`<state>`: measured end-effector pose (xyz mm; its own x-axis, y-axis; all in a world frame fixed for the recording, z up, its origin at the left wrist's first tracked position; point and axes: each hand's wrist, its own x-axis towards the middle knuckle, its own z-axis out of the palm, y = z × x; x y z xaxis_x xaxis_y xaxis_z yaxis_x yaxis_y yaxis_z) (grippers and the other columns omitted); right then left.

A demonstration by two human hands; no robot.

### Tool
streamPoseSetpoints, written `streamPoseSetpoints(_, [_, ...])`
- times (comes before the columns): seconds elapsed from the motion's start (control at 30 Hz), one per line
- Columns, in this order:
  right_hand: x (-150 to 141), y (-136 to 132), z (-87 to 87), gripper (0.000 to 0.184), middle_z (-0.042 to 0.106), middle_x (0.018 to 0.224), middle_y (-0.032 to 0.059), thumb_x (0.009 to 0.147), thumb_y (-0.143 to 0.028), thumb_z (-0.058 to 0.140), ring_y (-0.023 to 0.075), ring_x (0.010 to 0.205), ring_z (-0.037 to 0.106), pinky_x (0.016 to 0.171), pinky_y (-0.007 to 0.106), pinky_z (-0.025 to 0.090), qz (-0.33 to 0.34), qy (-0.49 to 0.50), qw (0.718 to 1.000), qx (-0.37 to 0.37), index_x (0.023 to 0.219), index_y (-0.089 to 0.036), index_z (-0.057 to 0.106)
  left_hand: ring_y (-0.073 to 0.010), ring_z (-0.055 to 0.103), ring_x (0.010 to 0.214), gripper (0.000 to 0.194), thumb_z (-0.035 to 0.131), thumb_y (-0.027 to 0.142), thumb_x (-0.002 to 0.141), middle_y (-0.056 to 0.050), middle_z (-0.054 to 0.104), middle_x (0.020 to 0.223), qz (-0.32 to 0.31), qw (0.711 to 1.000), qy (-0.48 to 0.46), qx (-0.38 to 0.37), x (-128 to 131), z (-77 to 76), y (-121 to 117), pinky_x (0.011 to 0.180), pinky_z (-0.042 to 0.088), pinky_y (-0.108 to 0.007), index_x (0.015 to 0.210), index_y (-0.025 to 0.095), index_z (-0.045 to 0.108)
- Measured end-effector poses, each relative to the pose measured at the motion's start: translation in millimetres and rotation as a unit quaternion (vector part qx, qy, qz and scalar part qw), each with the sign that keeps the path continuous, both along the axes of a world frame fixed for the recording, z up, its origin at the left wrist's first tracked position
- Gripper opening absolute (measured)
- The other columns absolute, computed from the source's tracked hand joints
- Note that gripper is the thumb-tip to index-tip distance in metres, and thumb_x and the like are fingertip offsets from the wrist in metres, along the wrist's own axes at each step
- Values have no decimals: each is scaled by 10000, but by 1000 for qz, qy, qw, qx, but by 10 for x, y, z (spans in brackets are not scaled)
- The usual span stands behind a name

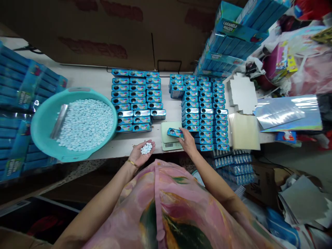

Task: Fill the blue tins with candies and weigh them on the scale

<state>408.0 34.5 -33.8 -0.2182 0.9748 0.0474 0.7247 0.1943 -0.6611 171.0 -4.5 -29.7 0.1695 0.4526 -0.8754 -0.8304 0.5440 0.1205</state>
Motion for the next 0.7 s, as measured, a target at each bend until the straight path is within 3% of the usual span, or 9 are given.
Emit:
streamPoseSetpoints(0.13, [-89,28,113,352,558,1017,87,774,-198,486,204,959,497,837,350,415,24,-26,998,42,1125,-170,483,-190,629,682,178,433,96,767,-136,645,726,-11,1000,-7,9,102,-12,95,561,534,-279,826,77,599])
streamPoseSetpoints(0.3, [-264,-74,603,403,530,1042,98,802,-248,445,240,925,448,788,380,376,120,-137,980,79,1199,-187,432,-170,620,631,155,448,107,772,-107,636,680,-15,999,-23,30,214,14,257,521,520,-250,791,83,600])
streamPoseSetpoints(0.37, [-317,-86,724,402,520,1047,106,810,-247,425,248,915,432,766,384,360,158,-177,967,89,1206,-184,427,-158,611,592,149,453,108,772,-89,624,639,-14,999,-23,33,246,41,310,492,509,-234,760,83,599])
streamPoseSetpoints(0.53, [-340,-36,746,396,526,965,112,794,-210,437,243,863,425,733,371,357,165,-218,959,74,1187,-166,442,-161,611,600,149,464,124,771,-94,616,637,-37,998,-31,43,280,82,381,451,485,-208,745,86,605])
streamPoseSetpoints(0.7, [-281,-33,704,400,527,1011,101,790,-231,456,239,901,441,783,376,376,141,-171,973,70,1187,-182,438,-151,604,575,160,453,126,776,-96,615,639,-47,996,-45,56,233,60,389,436,478,-203,738,87,604])
